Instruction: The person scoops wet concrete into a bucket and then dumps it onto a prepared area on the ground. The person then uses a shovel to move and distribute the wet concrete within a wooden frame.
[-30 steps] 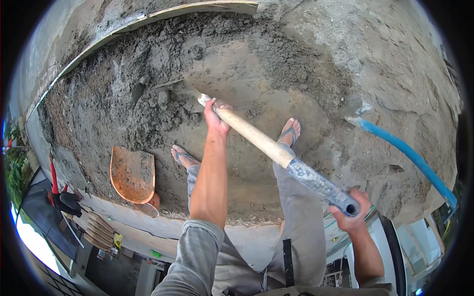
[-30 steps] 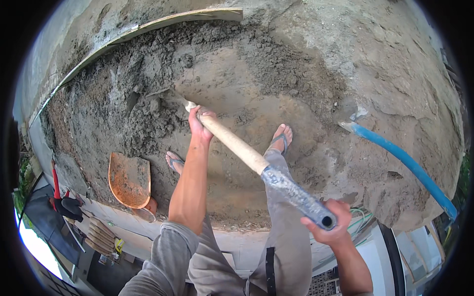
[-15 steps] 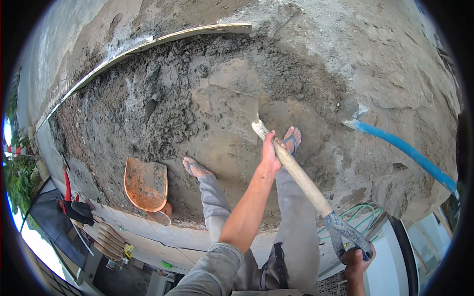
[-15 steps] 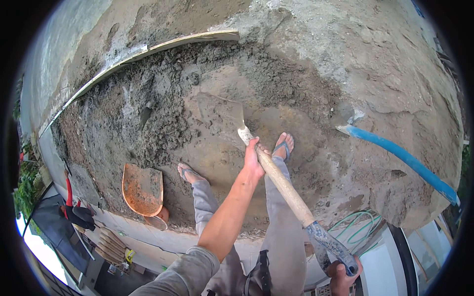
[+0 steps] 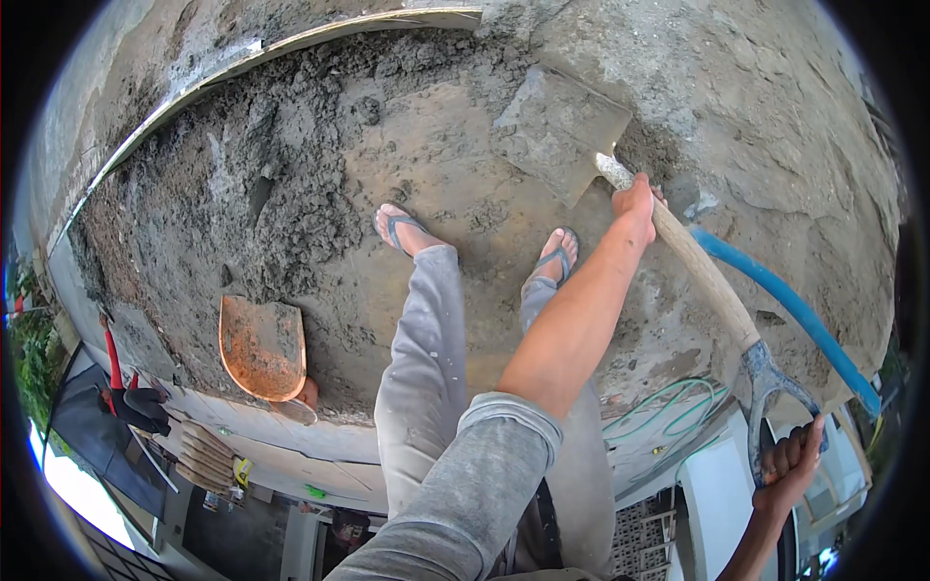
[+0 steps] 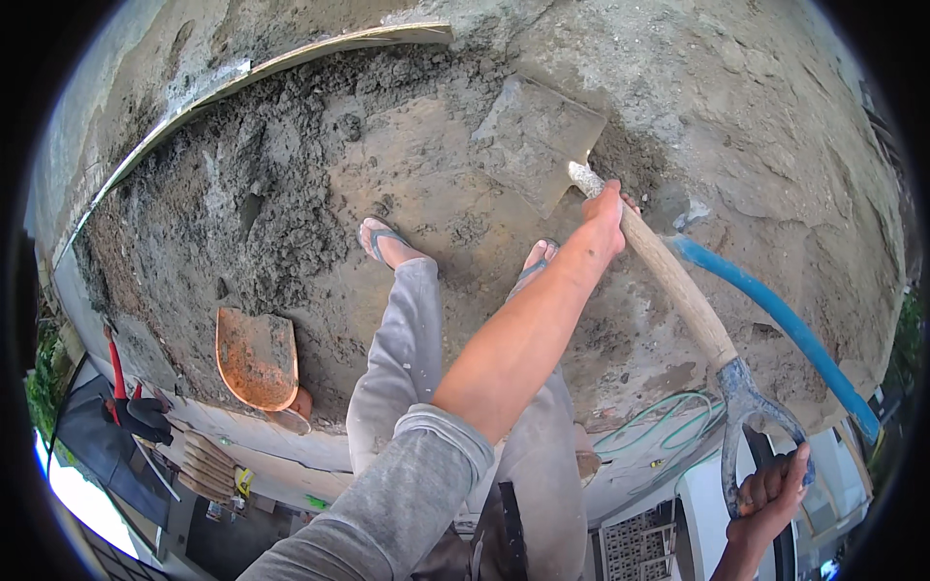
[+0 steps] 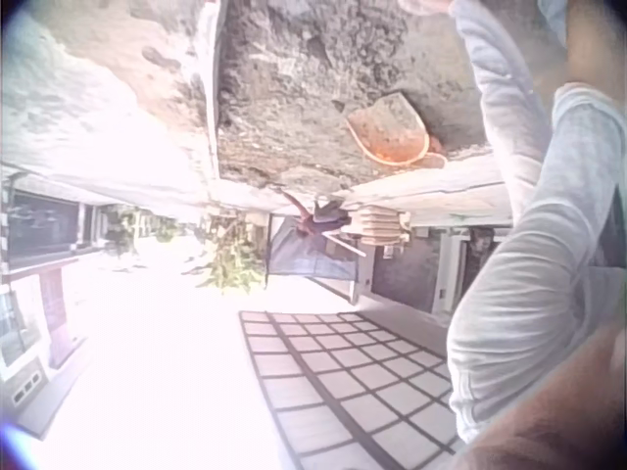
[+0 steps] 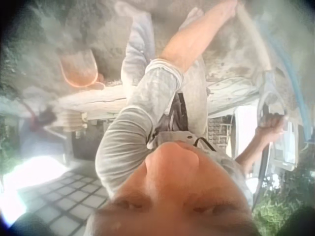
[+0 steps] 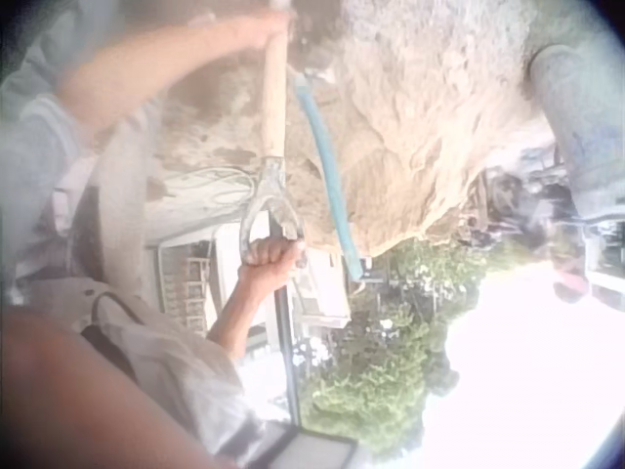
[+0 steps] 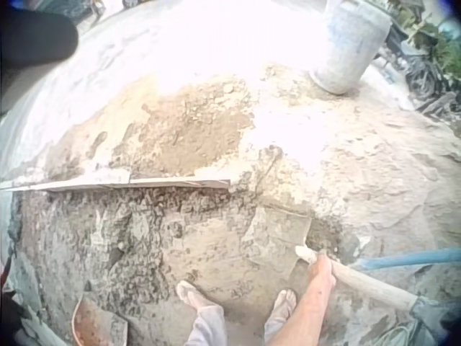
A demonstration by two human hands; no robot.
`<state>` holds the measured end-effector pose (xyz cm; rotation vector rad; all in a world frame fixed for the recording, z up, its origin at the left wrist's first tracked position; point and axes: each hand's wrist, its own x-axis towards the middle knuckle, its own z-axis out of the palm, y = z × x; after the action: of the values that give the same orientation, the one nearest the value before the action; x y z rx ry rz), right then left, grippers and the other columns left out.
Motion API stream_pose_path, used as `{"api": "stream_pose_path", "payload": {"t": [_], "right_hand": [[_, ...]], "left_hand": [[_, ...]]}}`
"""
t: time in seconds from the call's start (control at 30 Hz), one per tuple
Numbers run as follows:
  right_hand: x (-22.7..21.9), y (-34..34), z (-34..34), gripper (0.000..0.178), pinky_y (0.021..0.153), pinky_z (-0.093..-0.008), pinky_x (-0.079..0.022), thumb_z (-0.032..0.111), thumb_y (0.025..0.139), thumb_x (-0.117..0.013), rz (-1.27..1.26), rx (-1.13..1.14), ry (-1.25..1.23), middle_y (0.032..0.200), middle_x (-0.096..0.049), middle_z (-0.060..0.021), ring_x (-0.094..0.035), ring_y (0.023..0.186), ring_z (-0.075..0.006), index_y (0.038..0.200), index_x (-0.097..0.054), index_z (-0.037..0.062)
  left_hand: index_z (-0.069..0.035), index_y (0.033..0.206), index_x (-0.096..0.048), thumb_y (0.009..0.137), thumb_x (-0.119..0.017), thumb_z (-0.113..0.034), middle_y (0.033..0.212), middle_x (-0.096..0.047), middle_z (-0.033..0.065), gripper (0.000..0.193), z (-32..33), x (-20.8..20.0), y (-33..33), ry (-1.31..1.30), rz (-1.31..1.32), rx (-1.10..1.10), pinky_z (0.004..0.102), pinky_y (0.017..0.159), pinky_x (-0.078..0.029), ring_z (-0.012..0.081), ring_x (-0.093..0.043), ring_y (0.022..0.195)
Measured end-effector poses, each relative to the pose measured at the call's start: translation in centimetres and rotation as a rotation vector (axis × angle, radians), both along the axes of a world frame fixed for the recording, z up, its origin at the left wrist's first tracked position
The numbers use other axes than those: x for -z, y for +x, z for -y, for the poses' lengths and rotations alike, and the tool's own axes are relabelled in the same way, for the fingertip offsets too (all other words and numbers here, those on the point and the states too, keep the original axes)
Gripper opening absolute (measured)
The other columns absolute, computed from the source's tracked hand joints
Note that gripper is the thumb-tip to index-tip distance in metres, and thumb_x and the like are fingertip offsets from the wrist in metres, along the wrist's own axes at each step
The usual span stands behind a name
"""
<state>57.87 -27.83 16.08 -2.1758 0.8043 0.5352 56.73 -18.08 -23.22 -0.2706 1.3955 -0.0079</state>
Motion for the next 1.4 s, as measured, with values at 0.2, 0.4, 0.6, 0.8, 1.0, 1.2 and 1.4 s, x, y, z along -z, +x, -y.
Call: {"api": "stream_pose_path", "payload": {"t": [0.2, 0.4, 0.6, 0.8, 1.0, 1.2, 1.4], "right_hand": [[-1.0, 4.5, -5.1, 0.046, 0.036, -0.0242, -0.018, 0.035, 0.094, -0.051, -0.027, -0.152, 0.135, 0.048, -0.023, 0.0056, -0.021, 0.039, -0.0076, 0.055, -0.031, 0.0178], [-0.3, 1.6, -19.6, 0.044, 0.036, -0.0233, -0.02, 0.025, 0.095, -0.048, -0.109, -0.092, 0.133, 0.05, -0.026, 0.0047, -0.024, 0.041, -0.0077, 0.056, -0.032, 0.0152], [-3.2, -3.0, -29.7, 0.043, 0.031, -0.0251, -0.016, 0.015, 0.095, -0.046, 0.011, -0.172, 0.196, 0.045, -0.023, 0.0038, -0.019, 0.036, -0.0067, 0.054, -0.031, 0.0135], [-5.8, -10.7, -39.2, 0.032, 0.031, -0.0246, -0.016, 0.013, 0.091, -0.054, -0.02, -0.988, 0.216, 0.045, -0.034, 0.0027, -0.025, 0.035, -0.0052, 0.062, -0.041, 0.0071], [-5.1, -17.0, -42.8, 0.029, 0.037, -0.0234, -0.026, 0.012, 0.088, -0.06, -0.233, -0.872, 0.234, 0.049, -0.042, 0.0007, -0.036, 0.041, -0.0074, 0.063, -0.047, 0.0067], [-8.0, -18.1, -34.8, 0.019, 0.053, -0.0373, -0.045, 0.017, 0.072, -0.071, -0.204, -1.786, -0.042, 0.064, -0.056, -0.0134, -0.056, 0.055, -0.031, 0.08, -0.059, 0.0042], [-7.3, -8.5, -21.8, 0.023, 0.058, -0.0365, -0.047, 0.016, 0.078, -0.065, -0.631, -1.674, -0.073, 0.083, -0.064, -0.0145, -0.061, 0.068, -0.0298, 0.094, -0.061, 0.0005]], "left_hand": [[-0.005, 0.083, -0.046, 0.09, -0.054, -0.024, 0.065, -0.049, 0.0047, 0.022, -5.2, -0.3, 2.2, -0.12, -0.018, -0.283, 0.0333, 0.047, -0.046, 0.017, -0.049, 0.052], [-0.006, 0.086, -0.044, 0.091, -0.051, -0.02, 0.062, -0.045, 0.0039, 0.016, -17.1, 2.7, -3.2, -0.086, -0.001, -0.199, 0.0341, 0.052, -0.048, 0.0171, -0.049, 0.053], [-0.008, 0.083, -0.043, 0.087, -0.05, -0.017, 0.061, -0.046, 0.0036, 0.012, -23.0, 0.4, -6.0, -0.155, 0.117, -0.387, 0.0334, 0.049, -0.046, 0.0165, -0.048, 0.051], [-0.012, 0.073, -0.041, 0.081, -0.05, -0.023, 0.056, -0.044, 0.002, 0.017, -32.0, -2.4, -11.0, -0.221, 0.149, -0.563, 0.0305, 0.043, -0.043, 0.0162, -0.045, 0.046], [-0.012, 0.07, -0.041, 0.081, -0.052, -0.022, 0.056, -0.044, 0.0016, 0.019, -39.8, -0.9, -24.1, -0.072, 0.109, -0.663, 0.029, 0.043, -0.044, 0.0154, -0.045, 0.047], [-0.01, 0.079, -0.052, 0.079, -0.059, -0.022, 0.059, -0.046, -0.0029, 0.014, -37.9, -4.9, -28.4, -0.028, 0.451, -1.05, 0.0238, 0.047, -0.047, 0.0117, -0.048, 0.05], [-0.009, 0.084, -0.056, 0.082, -0.06, -0.027, 0.063, -0.048, -0.0039, 0.019, -35.3, -8.0, -26.8, 0.077, 0.243, -1.104, 0.0217, 0.052, -0.047, 0.0084, -0.048, 0.053]]}}
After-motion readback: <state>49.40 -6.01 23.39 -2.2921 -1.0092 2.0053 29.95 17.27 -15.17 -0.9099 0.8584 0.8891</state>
